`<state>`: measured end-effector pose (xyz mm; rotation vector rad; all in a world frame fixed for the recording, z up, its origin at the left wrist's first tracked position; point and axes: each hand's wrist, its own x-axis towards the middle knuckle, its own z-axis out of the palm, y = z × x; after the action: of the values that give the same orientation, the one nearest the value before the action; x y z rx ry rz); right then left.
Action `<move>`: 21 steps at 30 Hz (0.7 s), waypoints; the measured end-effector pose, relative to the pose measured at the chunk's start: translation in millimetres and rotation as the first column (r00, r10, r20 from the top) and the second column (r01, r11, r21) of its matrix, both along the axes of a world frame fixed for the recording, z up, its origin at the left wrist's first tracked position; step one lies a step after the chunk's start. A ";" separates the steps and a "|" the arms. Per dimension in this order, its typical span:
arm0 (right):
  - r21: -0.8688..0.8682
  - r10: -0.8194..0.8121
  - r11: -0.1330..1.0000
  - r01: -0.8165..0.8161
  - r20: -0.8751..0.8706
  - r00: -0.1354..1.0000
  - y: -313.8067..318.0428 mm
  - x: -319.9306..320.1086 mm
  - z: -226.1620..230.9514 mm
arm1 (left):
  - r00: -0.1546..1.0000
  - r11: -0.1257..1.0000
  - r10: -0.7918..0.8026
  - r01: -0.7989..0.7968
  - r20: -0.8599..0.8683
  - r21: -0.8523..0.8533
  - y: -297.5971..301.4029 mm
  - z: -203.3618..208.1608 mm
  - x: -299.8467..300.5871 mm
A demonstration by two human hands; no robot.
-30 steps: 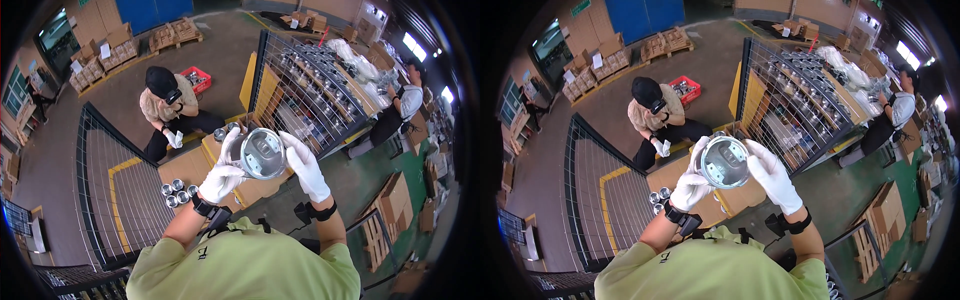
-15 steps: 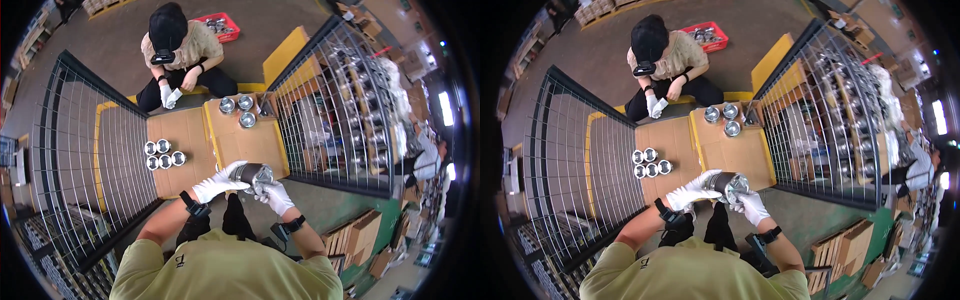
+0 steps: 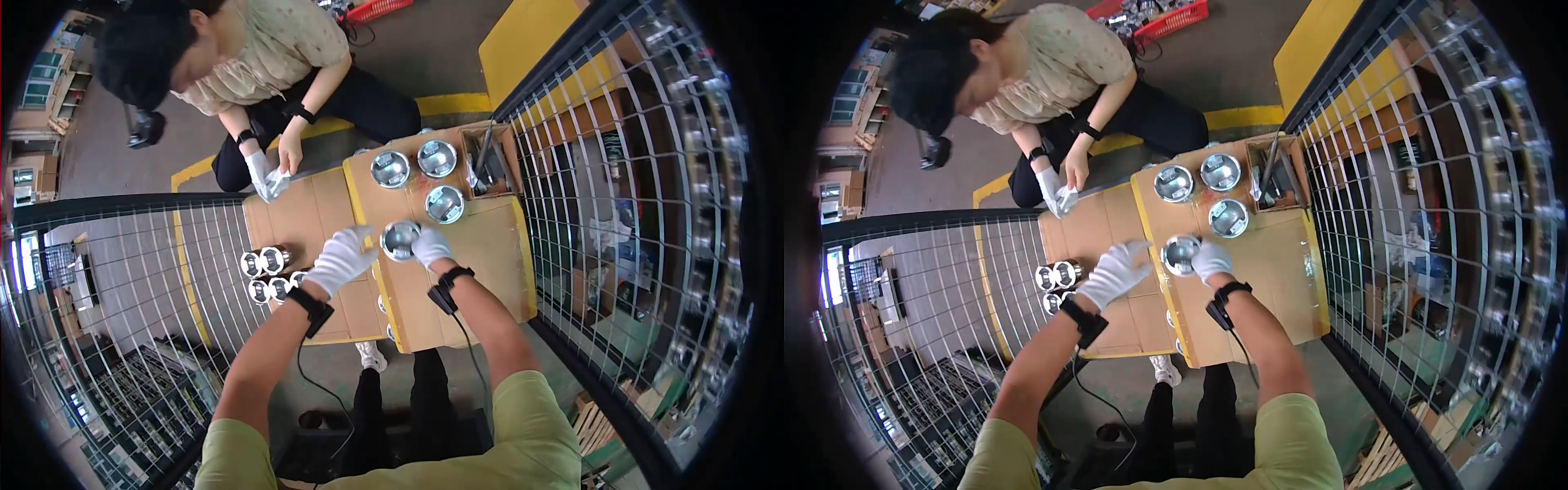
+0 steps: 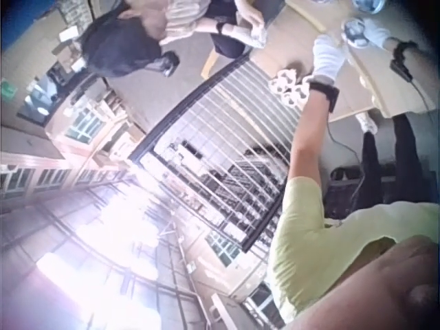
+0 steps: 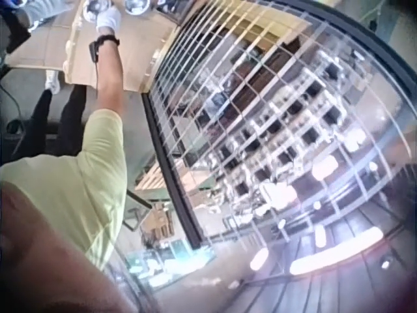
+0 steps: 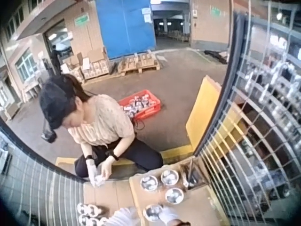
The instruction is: Inspecting and organizing engine pistons in an assembly area.
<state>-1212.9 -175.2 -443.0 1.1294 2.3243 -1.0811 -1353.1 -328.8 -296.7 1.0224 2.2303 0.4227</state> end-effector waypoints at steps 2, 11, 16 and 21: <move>-0.021 -0.035 0.999 0.033 -0.085 0.996 8.3 -18.0 -29.0 | 0.998 0.998 -0.063 0.063 -0.026 0.019 24.0 -31.6 -14.0; 0.019 0.382 0.924 -0.382 0.000 0.924 66.4 -8.9 24.1 | 0.910 0.938 -0.343 0.317 -0.233 -0.143 118.3 -132.9 -35.8; 0.647 0.660 0.495 -0.579 0.153 0.736 99.4 -53.9 8.3 | 0.913 0.870 -0.406 0.376 -0.032 -0.319 151.5 -148.2 -53.3; 0.621 0.643 0.340 -0.706 0.394 0.657 101.2 -74.1 -34.4 | 0.823 0.697 -0.561 0.529 0.091 -0.485 137.1 -149.7 -55.0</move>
<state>-1287.1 -73.9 -477.5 0.2006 2.7803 0.2884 -1408.0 -191.7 -446.4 1.3408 1.8022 -0.4371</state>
